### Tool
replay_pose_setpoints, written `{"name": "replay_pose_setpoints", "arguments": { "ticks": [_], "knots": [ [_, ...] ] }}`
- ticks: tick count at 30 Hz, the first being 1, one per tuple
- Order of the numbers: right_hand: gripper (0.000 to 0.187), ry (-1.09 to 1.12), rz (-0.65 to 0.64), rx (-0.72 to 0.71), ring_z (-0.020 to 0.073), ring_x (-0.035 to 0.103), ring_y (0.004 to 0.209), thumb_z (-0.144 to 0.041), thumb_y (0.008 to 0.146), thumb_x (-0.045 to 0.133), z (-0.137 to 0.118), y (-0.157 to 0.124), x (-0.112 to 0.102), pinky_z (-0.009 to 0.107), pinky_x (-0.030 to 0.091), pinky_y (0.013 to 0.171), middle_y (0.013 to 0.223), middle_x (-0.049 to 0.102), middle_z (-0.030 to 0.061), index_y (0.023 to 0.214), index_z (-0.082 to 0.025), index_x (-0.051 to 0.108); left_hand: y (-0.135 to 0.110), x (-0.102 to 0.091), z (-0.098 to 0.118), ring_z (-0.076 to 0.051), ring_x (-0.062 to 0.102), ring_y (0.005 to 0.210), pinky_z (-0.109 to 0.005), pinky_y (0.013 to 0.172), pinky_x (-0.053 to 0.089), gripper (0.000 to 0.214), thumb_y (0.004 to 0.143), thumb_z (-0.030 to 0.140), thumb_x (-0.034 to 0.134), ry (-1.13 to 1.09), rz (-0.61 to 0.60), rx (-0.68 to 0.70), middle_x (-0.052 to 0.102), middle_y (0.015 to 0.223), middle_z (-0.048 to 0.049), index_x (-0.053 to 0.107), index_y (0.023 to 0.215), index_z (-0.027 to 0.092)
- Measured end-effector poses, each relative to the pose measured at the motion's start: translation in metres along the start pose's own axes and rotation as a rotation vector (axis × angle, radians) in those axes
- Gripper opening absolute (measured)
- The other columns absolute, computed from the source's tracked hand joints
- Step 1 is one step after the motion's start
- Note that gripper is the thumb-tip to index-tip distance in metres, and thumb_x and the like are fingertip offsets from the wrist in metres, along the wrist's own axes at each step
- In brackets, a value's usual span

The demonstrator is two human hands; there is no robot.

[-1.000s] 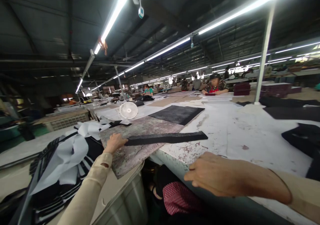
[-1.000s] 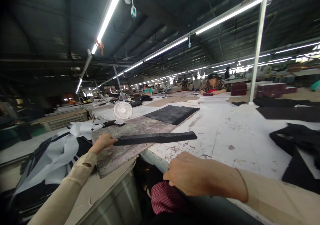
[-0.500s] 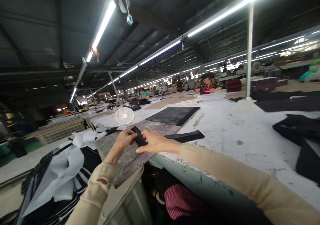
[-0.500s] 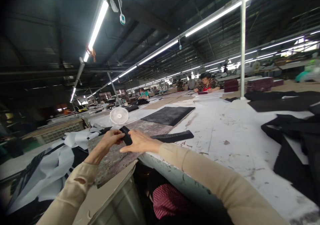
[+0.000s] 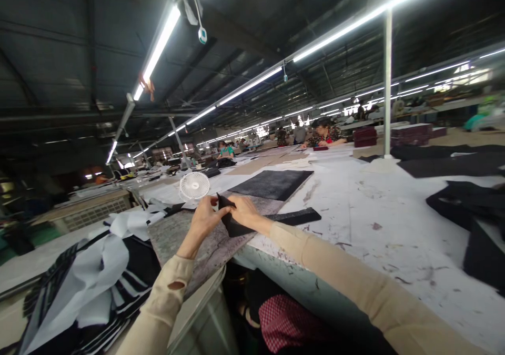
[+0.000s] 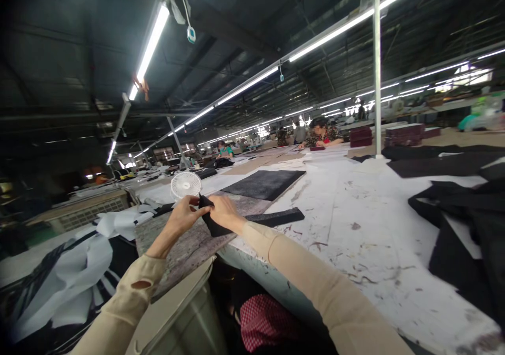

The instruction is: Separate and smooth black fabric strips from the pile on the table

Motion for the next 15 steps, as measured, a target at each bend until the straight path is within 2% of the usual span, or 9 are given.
{"name": "replay_pose_setpoints", "arguments": {
  "ticks": [2,4,7,11,15],
  "knots": [
    [0.005,0.163,-0.038,0.046,0.0202,0.063,0.082,-0.019,0.08,0.056,0.006,0.003,-0.004,0.027,0.044,0.07,0.078,0.065,0.0032,0.078,-0.018,0.06,0.003,0.001,0.003,-0.02,0.063,0.074,-0.031,0.073,0.045,0.022,0.073,0.036,0.059,-0.009,-0.021,0.005,0.067,0.082,-0.0045,0.059,0.084,0.017],
    [0.007,0.286,-0.066,0.1,0.0166,0.062,0.066,-0.018,0.081,0.056,0.013,0.006,-0.009,0.024,0.045,0.061,0.066,0.062,0.001,0.075,-0.017,0.059,0.004,-0.001,0.007,-0.019,0.062,0.068,-0.031,0.07,0.044,0.016,0.077,0.034,0.054,-0.008,-0.015,-0.003,0.065,0.072,-0.003,0.057,0.074,0.019],
    [0.01,0.392,-0.077,0.136,0.0116,0.057,0.054,-0.015,0.081,0.056,0.021,0.008,-0.016,0.021,0.045,0.054,0.059,0.057,-0.0019,0.071,-0.015,0.057,0.002,-0.002,0.013,-0.019,0.062,0.07,-0.031,0.068,0.043,0.02,0.074,0.039,0.058,-0.014,-0.016,0.025,0.066,0.077,-0.0034,0.056,0.076,0.019],
    [0.015,0.559,-0.122,0.122,0.0088,0.057,0.059,-0.012,0.084,0.051,0.018,0.007,-0.02,0.019,0.047,0.058,0.062,0.057,-0.0021,0.07,-0.014,0.054,-0.001,0.006,0.019,-0.02,0.061,0.072,-0.03,0.064,0.043,0.045,0.056,0.042,0.074,-0.101,-0.057,0.073,0.067,0.088,-0.0051,0.056,0.088,0.017],
    [0.02,0.671,-0.181,0.103,0.0079,0.057,0.062,-0.005,0.084,0.044,0.008,0.001,-0.024,0.018,0.048,0.061,0.067,0.059,-0.0012,0.07,-0.012,0.056,-0.002,0.013,0.018,-0.019,0.062,0.071,-0.029,0.063,0.045,0.046,0.058,0.046,0.073,-0.174,-0.062,0.066,0.068,0.08,-0.0041,0.058,0.089,0.016]
  ]
}}
Point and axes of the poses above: each hand's wrist, its own y-axis towards the middle knuckle, its own x-axis out of the palm, z = x × y, the point moved 1 cm from there along y, towards the middle knuckle
